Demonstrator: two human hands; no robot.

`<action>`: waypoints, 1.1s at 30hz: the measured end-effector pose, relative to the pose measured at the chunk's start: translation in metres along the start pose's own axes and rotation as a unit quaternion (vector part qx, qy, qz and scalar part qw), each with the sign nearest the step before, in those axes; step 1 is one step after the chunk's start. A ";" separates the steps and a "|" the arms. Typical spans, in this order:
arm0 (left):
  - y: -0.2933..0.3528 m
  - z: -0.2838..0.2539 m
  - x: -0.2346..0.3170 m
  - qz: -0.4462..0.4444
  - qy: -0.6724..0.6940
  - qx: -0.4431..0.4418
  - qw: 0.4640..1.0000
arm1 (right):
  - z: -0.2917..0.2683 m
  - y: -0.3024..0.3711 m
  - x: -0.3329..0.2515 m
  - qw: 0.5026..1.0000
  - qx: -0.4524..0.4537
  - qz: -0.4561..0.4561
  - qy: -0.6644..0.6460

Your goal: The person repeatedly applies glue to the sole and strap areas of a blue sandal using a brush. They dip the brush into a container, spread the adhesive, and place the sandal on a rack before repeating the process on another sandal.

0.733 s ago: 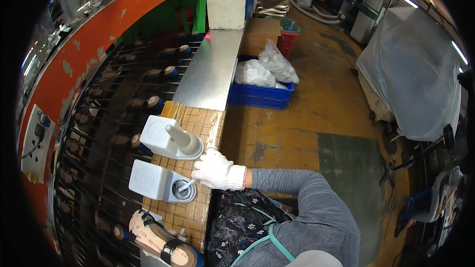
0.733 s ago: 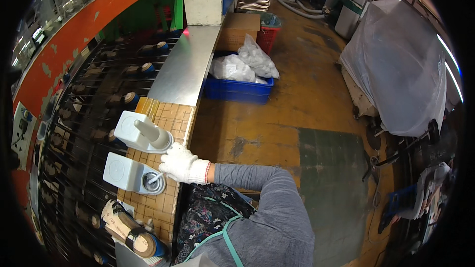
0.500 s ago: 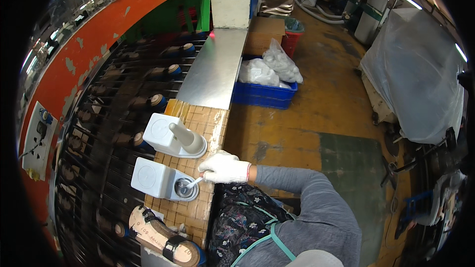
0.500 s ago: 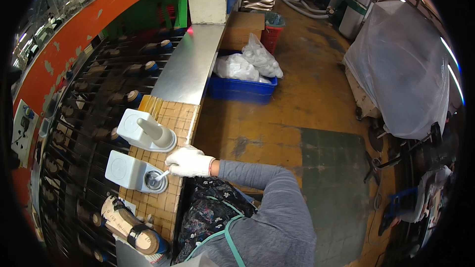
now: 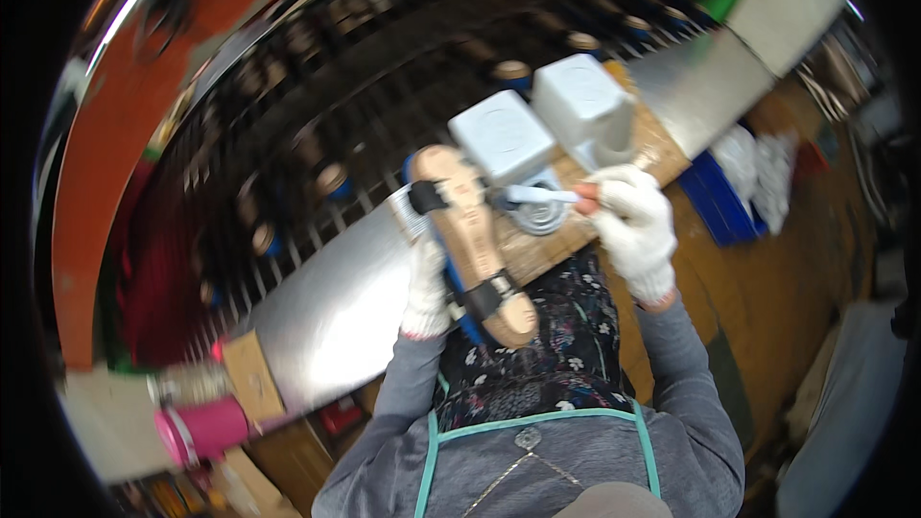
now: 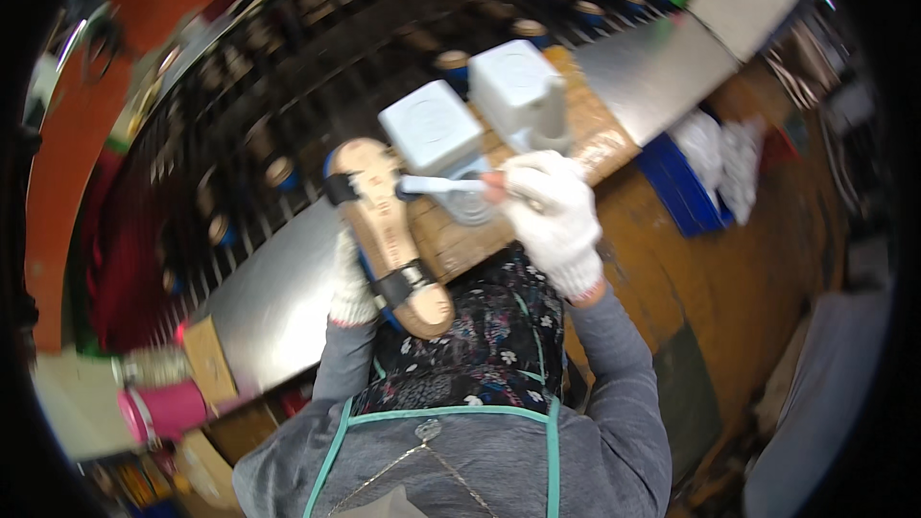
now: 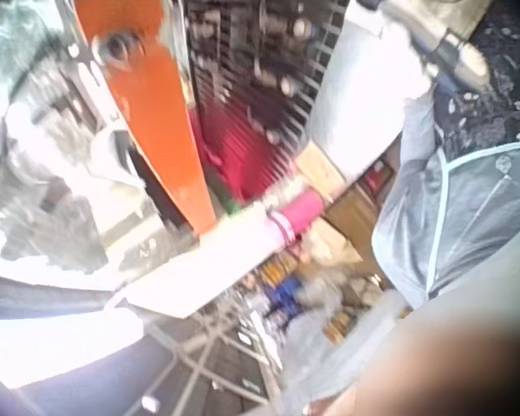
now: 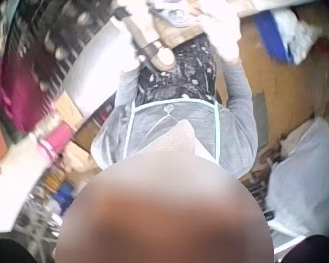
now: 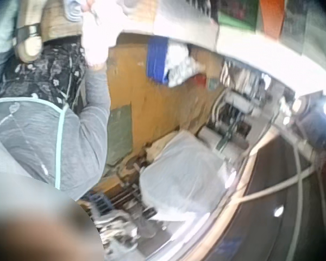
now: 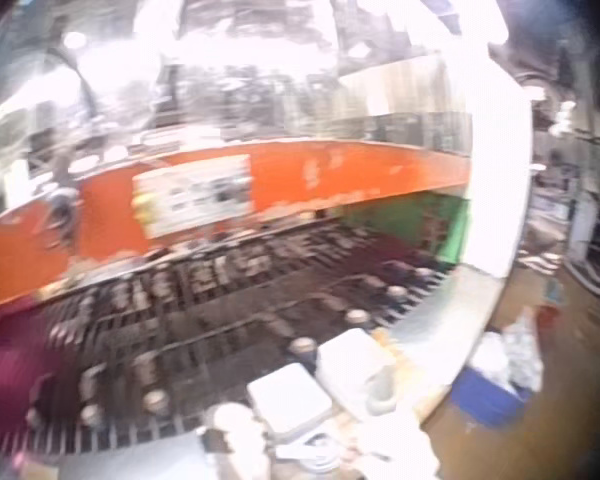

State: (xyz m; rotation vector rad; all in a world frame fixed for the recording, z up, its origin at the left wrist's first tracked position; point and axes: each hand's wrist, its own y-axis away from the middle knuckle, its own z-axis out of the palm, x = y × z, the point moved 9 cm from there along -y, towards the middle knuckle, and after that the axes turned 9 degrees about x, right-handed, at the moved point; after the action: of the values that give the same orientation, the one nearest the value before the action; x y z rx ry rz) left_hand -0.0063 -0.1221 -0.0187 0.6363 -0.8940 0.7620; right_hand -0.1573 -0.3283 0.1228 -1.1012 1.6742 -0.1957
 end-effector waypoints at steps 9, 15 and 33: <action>0.026 -0.006 0.025 0.048 -0.059 0.010 0.997 | 0.060 0.026 -0.022 0.983 -0.105 0.101 -0.109; 0.032 -0.022 0.026 0.029 -0.091 0.030 0.995 | 0.071 0.020 -0.031 0.990 -0.098 0.044 -0.086; 0.034 -0.013 0.038 0.024 -0.095 -0.026 0.995 | 0.089 -0.001 -0.029 0.985 -0.151 -0.028 -0.082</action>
State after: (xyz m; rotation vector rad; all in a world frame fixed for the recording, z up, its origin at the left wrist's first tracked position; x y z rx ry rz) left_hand -0.0117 -0.0809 0.0134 0.6498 -1.1034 0.7265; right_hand -0.0828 -0.2738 0.1063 -1.3522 1.5573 0.1167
